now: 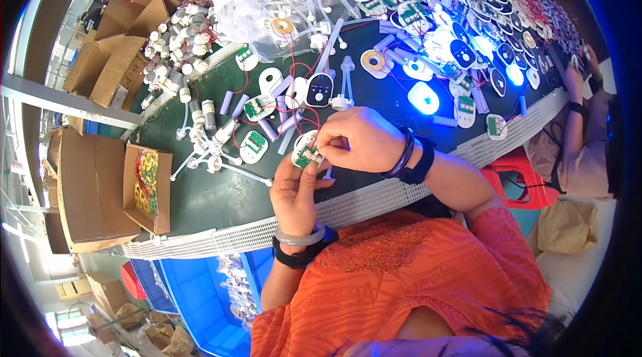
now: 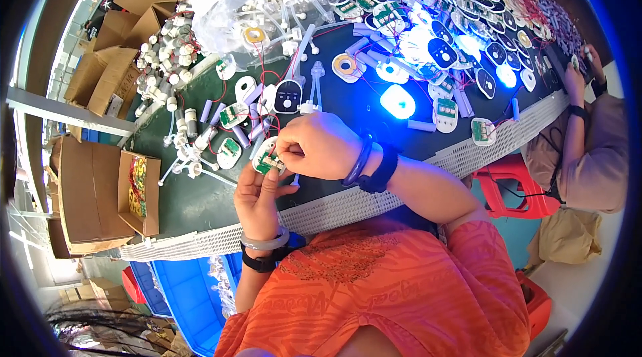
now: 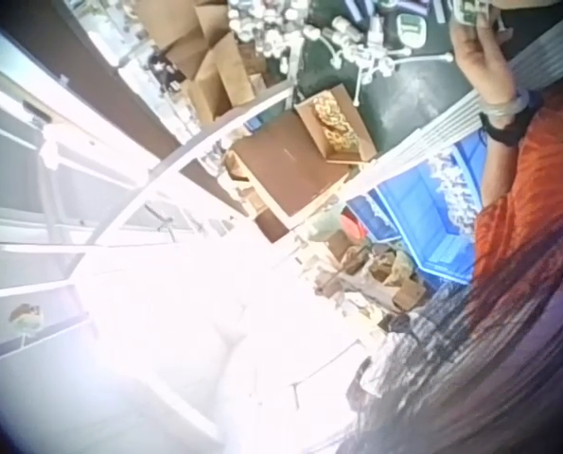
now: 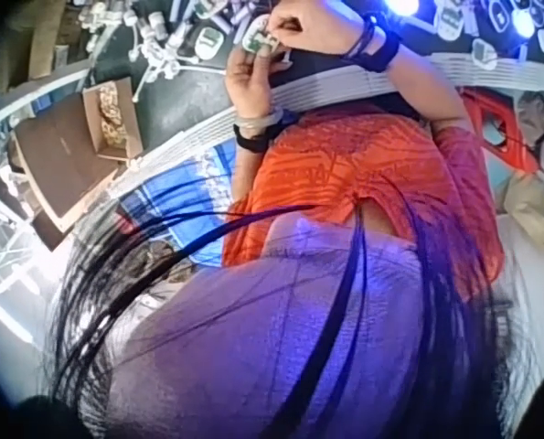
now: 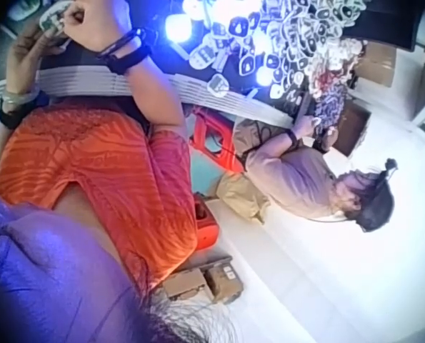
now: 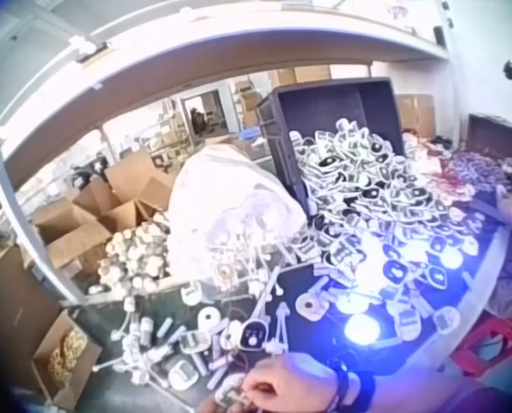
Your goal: Manually assemble and test small electronic LED components at a factory workbench.
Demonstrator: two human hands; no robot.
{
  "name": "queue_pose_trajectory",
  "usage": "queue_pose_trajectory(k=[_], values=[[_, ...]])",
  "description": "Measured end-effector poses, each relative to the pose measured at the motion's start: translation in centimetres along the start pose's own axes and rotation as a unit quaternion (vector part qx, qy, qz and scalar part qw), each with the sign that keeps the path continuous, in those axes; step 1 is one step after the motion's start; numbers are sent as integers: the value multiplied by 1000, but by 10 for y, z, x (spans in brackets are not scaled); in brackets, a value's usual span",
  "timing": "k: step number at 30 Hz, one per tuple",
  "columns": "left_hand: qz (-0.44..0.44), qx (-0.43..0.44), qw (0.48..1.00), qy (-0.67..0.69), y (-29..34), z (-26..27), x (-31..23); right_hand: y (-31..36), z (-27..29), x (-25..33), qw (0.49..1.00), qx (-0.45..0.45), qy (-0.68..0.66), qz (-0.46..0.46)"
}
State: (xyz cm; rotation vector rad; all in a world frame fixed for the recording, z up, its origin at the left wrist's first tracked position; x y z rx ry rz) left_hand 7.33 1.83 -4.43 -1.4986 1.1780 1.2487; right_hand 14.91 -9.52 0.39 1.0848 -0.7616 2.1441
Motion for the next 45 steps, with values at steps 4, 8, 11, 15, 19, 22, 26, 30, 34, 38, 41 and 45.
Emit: queue_pose_trajectory(k=[4,8,11,15,19,22,26,30,34,38,41,45], values=[[-7,-1,1000,10,-1,-2,-3,-1,3,-8,999,-25,-42,-2],[-14,10,1000,5,-1,-1,-2,-2,1,-9,998,-10,-67,20],[-5,4,1000,-3,-1,0,-1,-4,3,-8,997,-11,-78,11],[-11,-7,1000,-22,-1,0,-1,-3,3,-7,999,-14,-38,29],[-26,-11,997,-66,0,-4,-5,-4,2,-9,999,-15,-35,14],[-35,-12,994,-100,1,-5,-3,-4,1,-13,999,-13,-33,11],[-28,-4,993,-115,2,-3,-3,-4,1,-14,999,-5,-46,9],[-12,-10,996,-86,-2,-3,-1,-3,3,-17,998,-17,-64,9],[-18,-12,996,-85,-1,-3,-1,-4,3,-15,999,-21,-36,14],[-21,-7,995,-99,1,-4,0,-5,2,-17,999,-17,-34,15],[-29,-4,992,-124,-1,-7,-3,-5,2,-18,999,-25,-41,20],[-37,-10,988,-147,-1,-10,-4,-4,-1,-19,998,-36,-34,33]])
Point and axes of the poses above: each hand's wrist, its own y-axis away from the middle knuckle, its own z-axis out of the back of the hand, x = y × z, the point moved 9 cm from there along -y, towards the middle knuckle, and after that the axes turned 5 degrees about -z, right-handed, at the moved point
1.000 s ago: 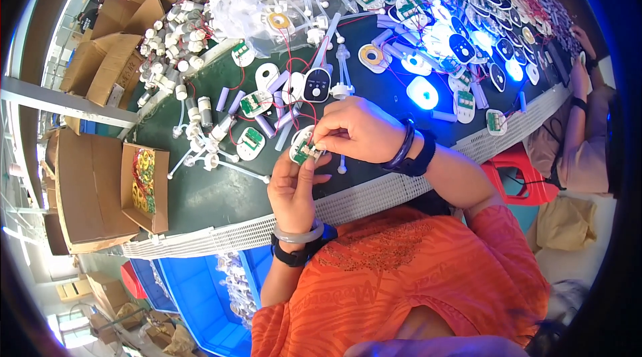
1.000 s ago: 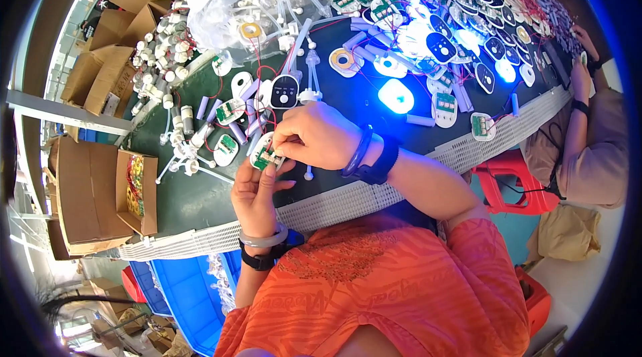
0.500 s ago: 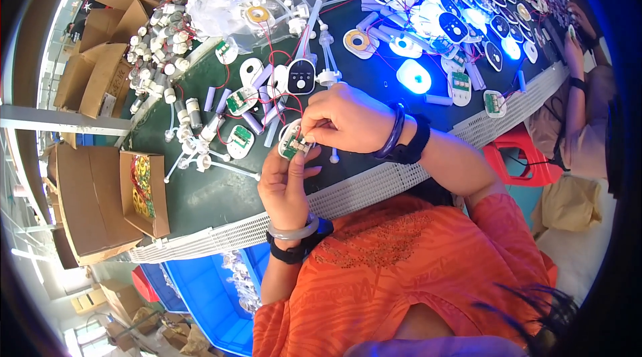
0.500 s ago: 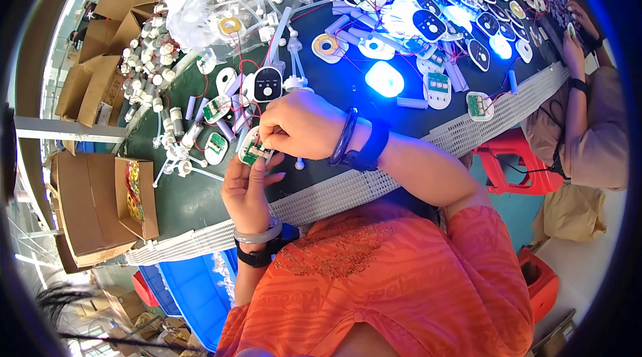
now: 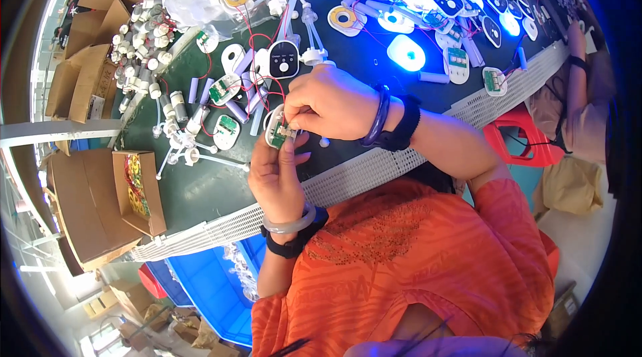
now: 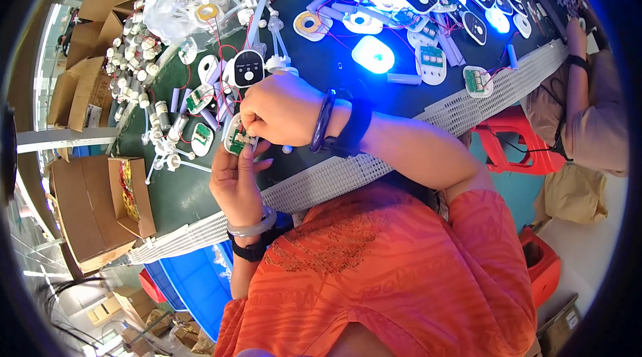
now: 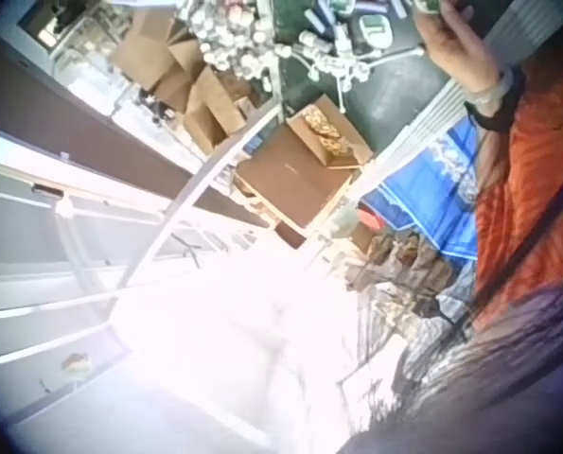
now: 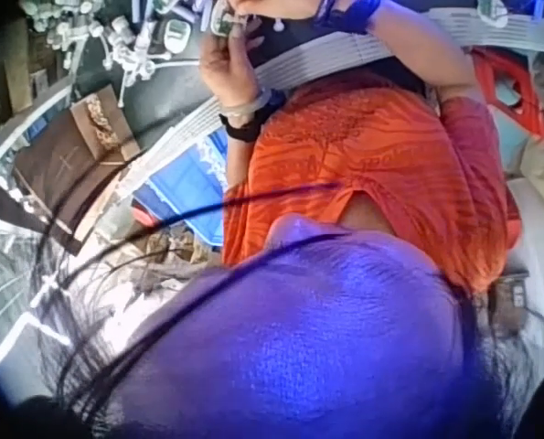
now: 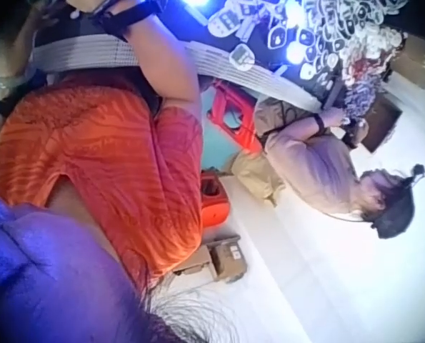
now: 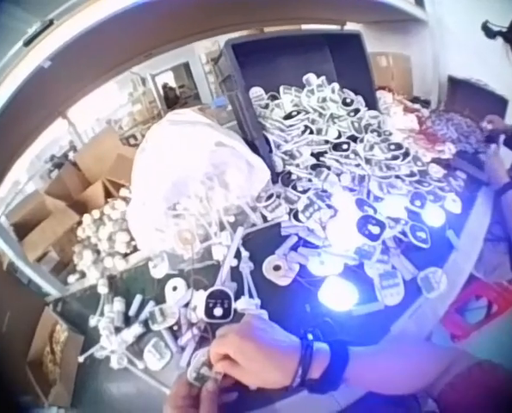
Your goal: Manually assemble and test small electronic LED components at a factory workbench.
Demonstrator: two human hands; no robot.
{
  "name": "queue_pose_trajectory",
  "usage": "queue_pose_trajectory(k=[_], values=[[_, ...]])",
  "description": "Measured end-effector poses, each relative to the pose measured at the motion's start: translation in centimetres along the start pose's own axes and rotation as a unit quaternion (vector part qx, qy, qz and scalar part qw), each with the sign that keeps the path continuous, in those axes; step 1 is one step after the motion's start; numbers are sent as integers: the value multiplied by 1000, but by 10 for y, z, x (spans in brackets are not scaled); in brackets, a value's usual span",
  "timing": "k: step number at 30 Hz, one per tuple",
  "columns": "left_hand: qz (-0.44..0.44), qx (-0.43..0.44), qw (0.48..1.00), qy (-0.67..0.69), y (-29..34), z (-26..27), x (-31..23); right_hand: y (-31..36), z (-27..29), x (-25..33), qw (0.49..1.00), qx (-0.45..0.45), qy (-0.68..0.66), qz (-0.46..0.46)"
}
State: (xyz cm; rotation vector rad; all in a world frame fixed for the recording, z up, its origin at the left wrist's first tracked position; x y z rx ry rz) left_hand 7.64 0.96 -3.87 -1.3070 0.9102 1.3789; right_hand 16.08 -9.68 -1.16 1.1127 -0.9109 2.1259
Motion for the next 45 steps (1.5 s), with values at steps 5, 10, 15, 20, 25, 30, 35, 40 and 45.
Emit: queue_pose_trajectory(k=[5,10,15,20,25,30,35,40,45], values=[[-9,-29,1000,8,0,5,-1,1,-1,10,996,-14,86,29],[17,-9,999,36,-5,6,5,6,1,21,979,-35,162,122],[23,-1,999,39,-6,3,5,5,-1,20,978,-22,178,105],[29,-6,999,36,-7,3,7,3,-2,15,979,10,175,103],[7,-12,1000,7,-5,2,3,3,-2,12,981,13,175,80],[-21,-15,999,-27,-3,-2,-1,3,-5,6,982,15,182,48],[-59,-41,993,-89,1,-2,-9,1,-6,6,987,20,156,5],[-58,-48,993,-86,0,-1,-8,2,-5,7,990,-6,139,25],[-65,-45,992,-103,-1,-3,-13,-1,-2,-3,999,16,24,21]])
Point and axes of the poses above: each hand's wrist, its own y-axis away from the middle knuckle, its own z-axis out of the back of the hand, x = y × z, the point moved 9 cm from there along -y, towards the middle knuckle, and after that the axes turned 5 degrees about -z, right-handed, at the moved point
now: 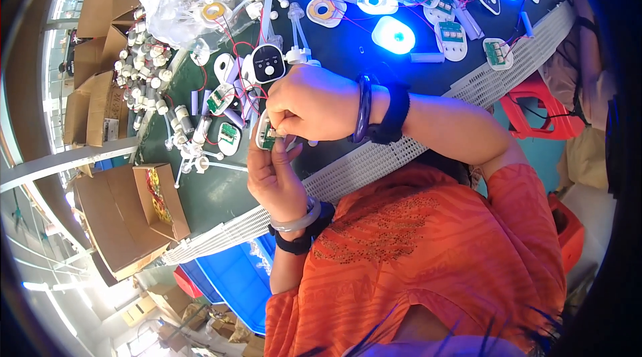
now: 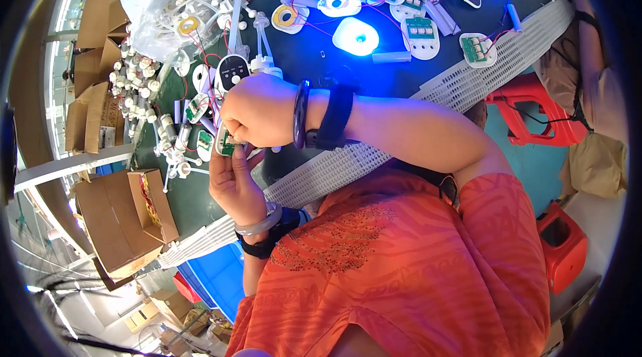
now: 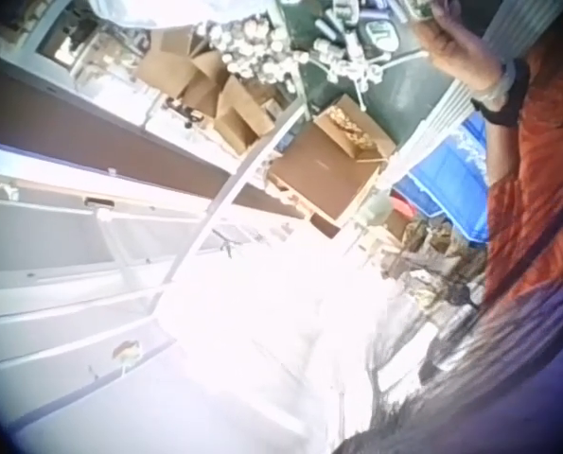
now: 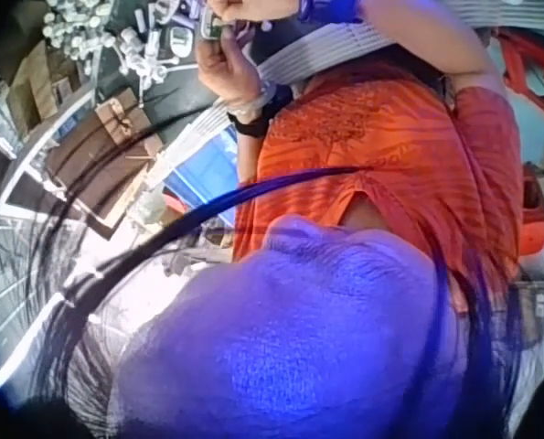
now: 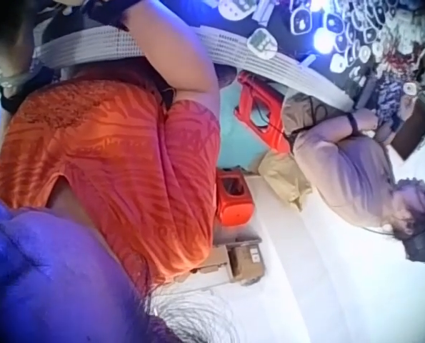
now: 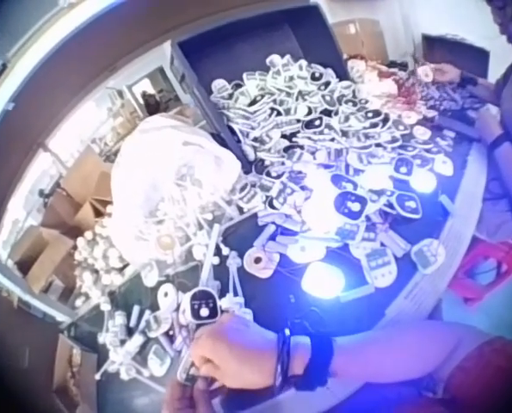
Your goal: Manually assemble and test small electronic LED components at a factory workbench.
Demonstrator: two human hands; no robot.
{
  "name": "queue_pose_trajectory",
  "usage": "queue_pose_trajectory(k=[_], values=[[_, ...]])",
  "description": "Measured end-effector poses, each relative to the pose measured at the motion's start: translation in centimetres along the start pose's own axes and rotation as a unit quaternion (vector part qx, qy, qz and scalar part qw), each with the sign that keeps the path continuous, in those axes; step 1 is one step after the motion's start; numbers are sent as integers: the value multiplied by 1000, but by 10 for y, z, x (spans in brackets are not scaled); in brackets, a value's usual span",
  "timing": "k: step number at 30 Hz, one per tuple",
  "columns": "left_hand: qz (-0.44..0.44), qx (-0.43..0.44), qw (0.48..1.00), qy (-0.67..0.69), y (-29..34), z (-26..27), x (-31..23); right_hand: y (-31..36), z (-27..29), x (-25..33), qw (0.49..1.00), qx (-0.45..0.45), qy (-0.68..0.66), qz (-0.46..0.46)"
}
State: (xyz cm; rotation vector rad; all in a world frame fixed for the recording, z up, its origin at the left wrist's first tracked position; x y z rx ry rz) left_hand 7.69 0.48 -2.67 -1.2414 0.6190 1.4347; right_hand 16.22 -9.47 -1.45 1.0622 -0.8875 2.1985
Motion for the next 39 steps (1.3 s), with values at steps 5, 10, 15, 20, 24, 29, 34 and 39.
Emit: queue_pose_trajectory(k=[5,10,15,20,24,29,34,39], values=[[46,35,997,41,-4,7,3,0,-4,-6,990,74,-120,-18],[-8,-13,998,53,-8,32,7,2,-12,2,983,130,-125,-14],[3,-19,994,112,-7,38,11,4,-14,2,981,139,-132,-23],[40,-8,991,128,-2,38,25,7,-21,2,973,181,-141,-23],[51,-8,989,135,1,40,27,8,-26,3,965,208,-156,-41],[66,-14,988,136,4,42,24,7,-23,8,970,197,-139,-13],[59,1,989,135,7,41,30,10,-30,4,960,224,-165,-40],[56,7,990,129,9,42,32,11,-29,10,963,227,-142,-30]])
Point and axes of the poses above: each hand's wrist, its own y-axis away from the middle knuckle, its own z-axis out of the back of the hand, x = y × z, the point moved 9 cm from there along -y, towards the middle knuckle, and after that the axes turned 5 degrees about -z, right-handed, at the moved point
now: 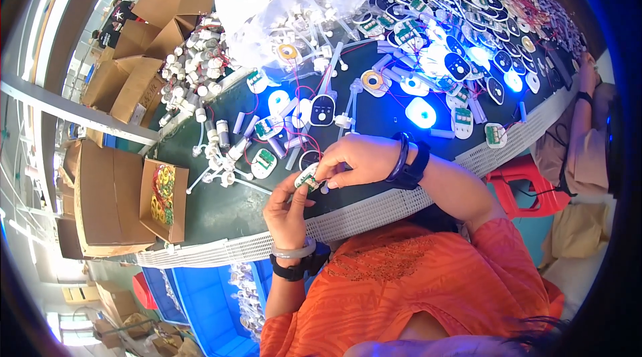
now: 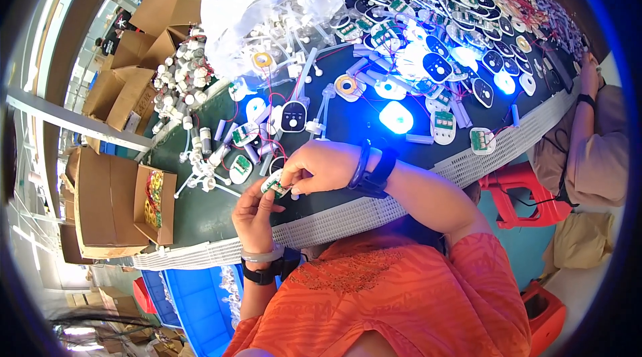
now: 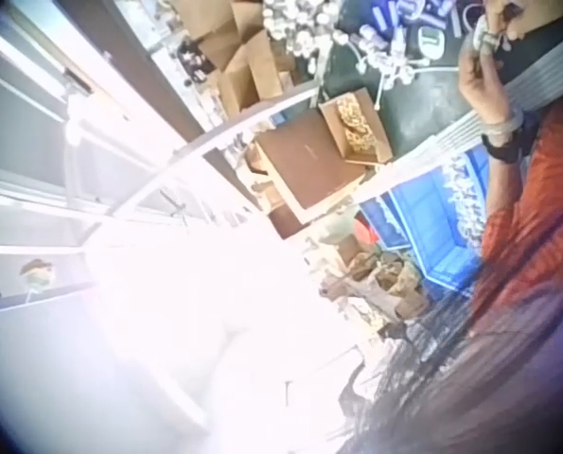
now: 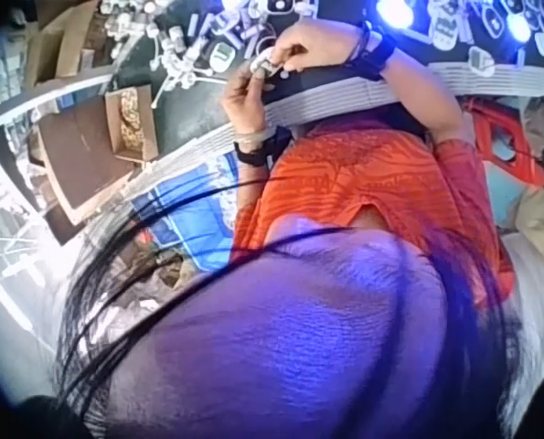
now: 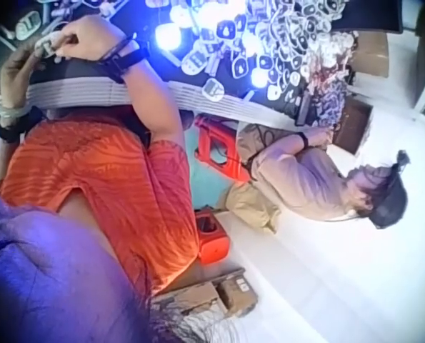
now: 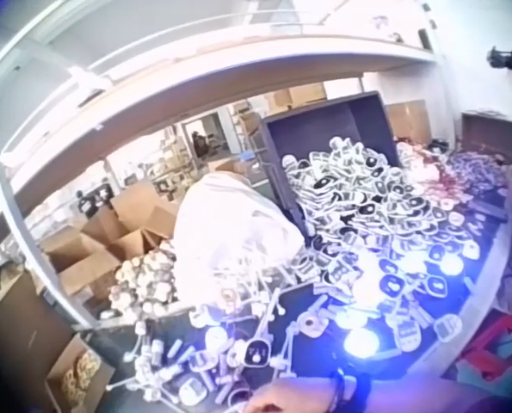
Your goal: Manually assemble and test small electronic LED components at a factory workbench.
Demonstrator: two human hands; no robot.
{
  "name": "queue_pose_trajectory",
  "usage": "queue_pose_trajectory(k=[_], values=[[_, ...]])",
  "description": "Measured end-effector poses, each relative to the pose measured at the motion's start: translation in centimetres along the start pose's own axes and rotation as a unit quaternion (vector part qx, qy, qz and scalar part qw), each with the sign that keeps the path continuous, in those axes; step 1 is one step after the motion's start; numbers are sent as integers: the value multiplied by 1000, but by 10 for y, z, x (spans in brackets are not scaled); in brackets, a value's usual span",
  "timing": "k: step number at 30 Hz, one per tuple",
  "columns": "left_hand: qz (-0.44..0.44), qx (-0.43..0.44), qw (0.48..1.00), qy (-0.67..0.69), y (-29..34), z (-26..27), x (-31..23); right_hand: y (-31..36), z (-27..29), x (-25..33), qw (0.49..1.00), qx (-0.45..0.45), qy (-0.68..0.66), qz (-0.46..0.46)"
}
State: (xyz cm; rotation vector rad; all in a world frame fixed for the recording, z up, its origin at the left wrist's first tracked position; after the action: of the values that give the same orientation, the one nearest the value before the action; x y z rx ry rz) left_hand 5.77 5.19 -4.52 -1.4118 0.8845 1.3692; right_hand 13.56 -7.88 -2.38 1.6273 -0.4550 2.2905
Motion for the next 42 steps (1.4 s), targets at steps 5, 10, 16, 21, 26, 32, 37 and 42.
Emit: queue_pose_trajectory(k=[5,10,16,21,26,32,37,42], values=[[5,-4,1000,25,2,-1,5,0,-1,0,1000,2,14,1],[5,-7,999,32,3,-1,2,1,-1,0,1000,1,24,-3],[-10,-8,1000,24,-2,1,-6,-1,-1,0,1000,-4,-2,2],[-60,-11,997,-50,-17,6,-36,3,30,8,973,-153,172,-2],[-113,20,982,-148,-36,0,-72,11,35,1,945,-168,279,-5],[-189,60,954,-225,-57,-15,-122,9,29,5,893,-173,415,-3],[-233,73,938,-244,-78,-14,-168,15,57,28,949,-237,194,74],[-340,118,875,-325,-78,-29,-219,21,53,59,968,-198,153,37]])
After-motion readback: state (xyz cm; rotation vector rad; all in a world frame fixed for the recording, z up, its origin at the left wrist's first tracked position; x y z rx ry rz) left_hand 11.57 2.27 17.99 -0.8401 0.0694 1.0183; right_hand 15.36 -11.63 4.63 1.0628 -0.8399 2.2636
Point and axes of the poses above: each hand's wrist, its own y-axis away from the middle knuckle, its own z-axis out of the back of the hand, x = y × z, the point moved 9 cm from there along -y, towards the middle knuckle, and after that the axes turned 5 degrees about -z, right-handed, at the moved point
